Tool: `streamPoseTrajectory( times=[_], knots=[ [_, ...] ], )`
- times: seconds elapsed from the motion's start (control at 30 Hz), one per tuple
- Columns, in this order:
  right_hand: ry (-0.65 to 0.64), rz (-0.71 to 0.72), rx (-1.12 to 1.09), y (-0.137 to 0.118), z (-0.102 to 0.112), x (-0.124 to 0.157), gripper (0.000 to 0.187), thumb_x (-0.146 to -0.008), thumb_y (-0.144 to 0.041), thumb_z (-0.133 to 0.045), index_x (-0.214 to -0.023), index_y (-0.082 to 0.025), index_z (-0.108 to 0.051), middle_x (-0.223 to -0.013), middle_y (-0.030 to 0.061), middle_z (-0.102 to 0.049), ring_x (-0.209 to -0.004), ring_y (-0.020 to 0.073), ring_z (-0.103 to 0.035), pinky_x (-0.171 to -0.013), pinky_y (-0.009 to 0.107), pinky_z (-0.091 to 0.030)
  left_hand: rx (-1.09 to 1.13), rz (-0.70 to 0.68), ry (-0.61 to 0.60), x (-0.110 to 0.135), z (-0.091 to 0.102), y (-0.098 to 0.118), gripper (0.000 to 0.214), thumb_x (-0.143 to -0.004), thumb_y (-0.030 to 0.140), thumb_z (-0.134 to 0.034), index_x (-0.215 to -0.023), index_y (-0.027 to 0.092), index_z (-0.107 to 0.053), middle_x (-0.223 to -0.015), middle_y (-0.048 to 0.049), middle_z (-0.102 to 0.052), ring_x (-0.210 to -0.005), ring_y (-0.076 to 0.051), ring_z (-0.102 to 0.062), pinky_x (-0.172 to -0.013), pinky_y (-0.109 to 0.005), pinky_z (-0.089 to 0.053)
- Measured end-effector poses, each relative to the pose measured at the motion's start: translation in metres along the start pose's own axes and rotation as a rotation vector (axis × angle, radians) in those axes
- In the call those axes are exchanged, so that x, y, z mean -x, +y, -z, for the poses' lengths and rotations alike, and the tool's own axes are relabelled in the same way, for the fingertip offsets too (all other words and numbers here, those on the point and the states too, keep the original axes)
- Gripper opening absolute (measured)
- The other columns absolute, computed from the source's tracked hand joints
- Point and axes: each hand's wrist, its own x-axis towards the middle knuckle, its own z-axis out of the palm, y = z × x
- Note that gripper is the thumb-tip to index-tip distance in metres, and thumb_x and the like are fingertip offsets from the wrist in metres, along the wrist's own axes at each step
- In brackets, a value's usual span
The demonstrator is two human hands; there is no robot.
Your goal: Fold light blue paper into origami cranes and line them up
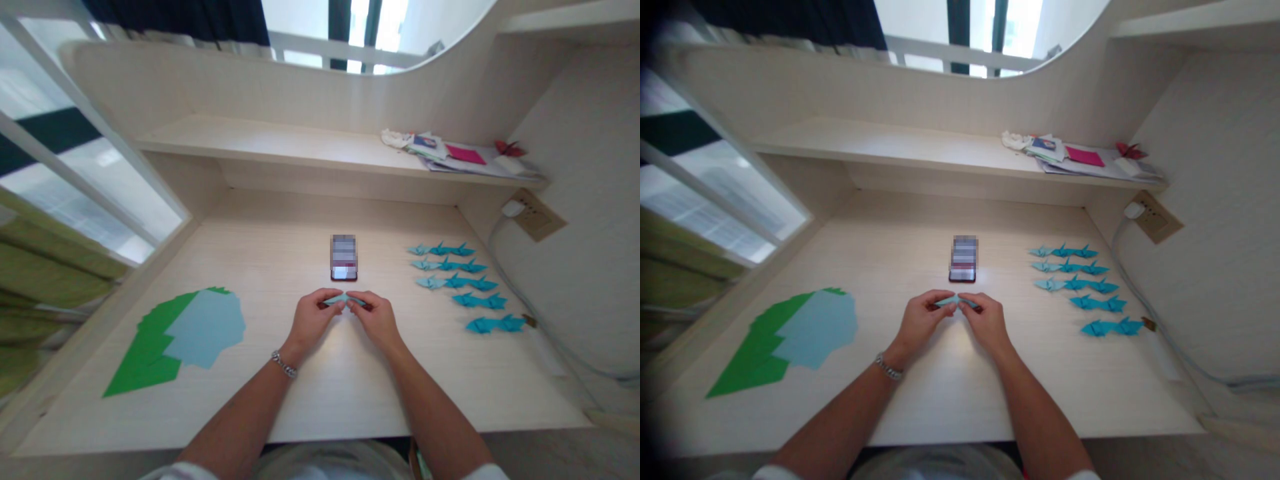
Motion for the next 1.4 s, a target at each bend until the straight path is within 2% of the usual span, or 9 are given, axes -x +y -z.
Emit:
streamPoseTrajectory(
  times=[0.27,0.5,0.67,0.83,0.97,1.13,1.4],
  knots=[
    [0.020,-0.026,-0.027,0.0011,-0.0015,-0.0013,0.017,-0.073,-0.029,-0.066,-0.087,-0.020,-0.072,-0.083,0.0055,-0.070,-0.076,0.0193,-0.064,-0.070,0.031,-0.050,0.023,-0.010,-0.003,0.0002,0.0004,0.0020,0.024,-0.070,0.028,-0.070,-0.088,0.014,-0.070,-0.075,-0.0062,-0.071,-0.065,-0.017,-0.066,-0.064,-0.029,-0.054],
    [-0.079,-0.044,0.000,0.0023,0.0012,-0.0023,0.018,-0.073,-0.028,-0.065,-0.087,-0.018,-0.070,-0.086,0.0063,-0.071,-0.081,0.0206,-0.064,-0.074,0.032,-0.050,0.006,-0.018,-0.067,0.0001,0.0016,0.0012,0.019,-0.072,0.026,-0.067,-0.085,0.013,-0.068,-0.074,-0.0058,-0.069,-0.063,-0.016,-0.065,-0.062,-0.028,-0.054],
    [-0.122,-0.056,0.043,-0.0011,0.0042,-0.0014,0.017,-0.074,-0.028,-0.064,-0.086,-0.018,-0.070,-0.084,0.0060,-0.071,-0.078,0.0201,-0.065,-0.072,0.032,-0.050,0.022,0.001,-0.152,0.0000,0.0028,0.0025,0.019,-0.073,0.028,-0.065,-0.084,0.013,-0.066,-0.077,-0.0057,-0.068,-0.065,-0.015,-0.064,-0.063,-0.028,-0.054],
    [-0.136,-0.085,0.037,-0.0011,0.0054,-0.0015,0.016,-0.072,-0.028,-0.065,-0.082,-0.017,-0.071,-0.080,0.0057,-0.071,-0.074,0.0191,-0.064,-0.069,0.031,-0.050,0.038,0.024,-0.181,0.0004,0.0032,0.0033,0.018,-0.073,0.028,-0.065,-0.082,0.013,-0.065,-0.075,-0.0054,-0.067,-0.065,-0.014,-0.062,-0.062,-0.028,-0.053],
    [-0.149,-0.128,-0.046,0.0001,0.0049,-0.0014,0.016,-0.068,-0.028,-0.067,-0.079,-0.017,-0.072,-0.074,0.0058,-0.071,-0.066,0.0175,-0.063,-0.063,0.029,-0.051,0.052,0.035,-0.213,0.0002,0.0046,0.0048,0.014,-0.073,0.025,-0.064,-0.079,0.013,-0.064,-0.072,-0.0045,-0.066,-0.062,-0.013,-0.061,-0.061,-0.027,-0.052],
    [-0.129,-0.243,-0.259,-0.0011,0.0014,-0.0013,0.019,-0.062,-0.029,-0.072,-0.076,-0.016,-0.072,-0.062,0.0034,-0.067,-0.052,0.0143,-0.059,-0.052,0.028,-0.052,0.084,0.057,-0.208,-0.0008,0.0054,0.0068,0.009,-0.071,0.021,-0.063,-0.076,0.013,-0.065,-0.066,-0.0026,-0.065,-0.058,-0.012,-0.059,-0.058,-0.025,-0.051],
    [-0.145,-0.274,-0.342,-0.0043,0.0021,-0.0012,0.022,-0.060,-0.031,-0.074,-0.076,-0.016,-0.072,-0.066,0.0027,-0.068,-0.056,0.0139,-0.061,-0.056,0.029,-0.055,0.041,0.014,-0.200,0.0006,0.0042,0.0091,0.009,-0.071,0.020,-0.061,-0.075,0.014,-0.067,-0.067,-0.0024,-0.065,-0.059,-0.012,-0.059,-0.059,-0.025,-0.050]
  ],
)
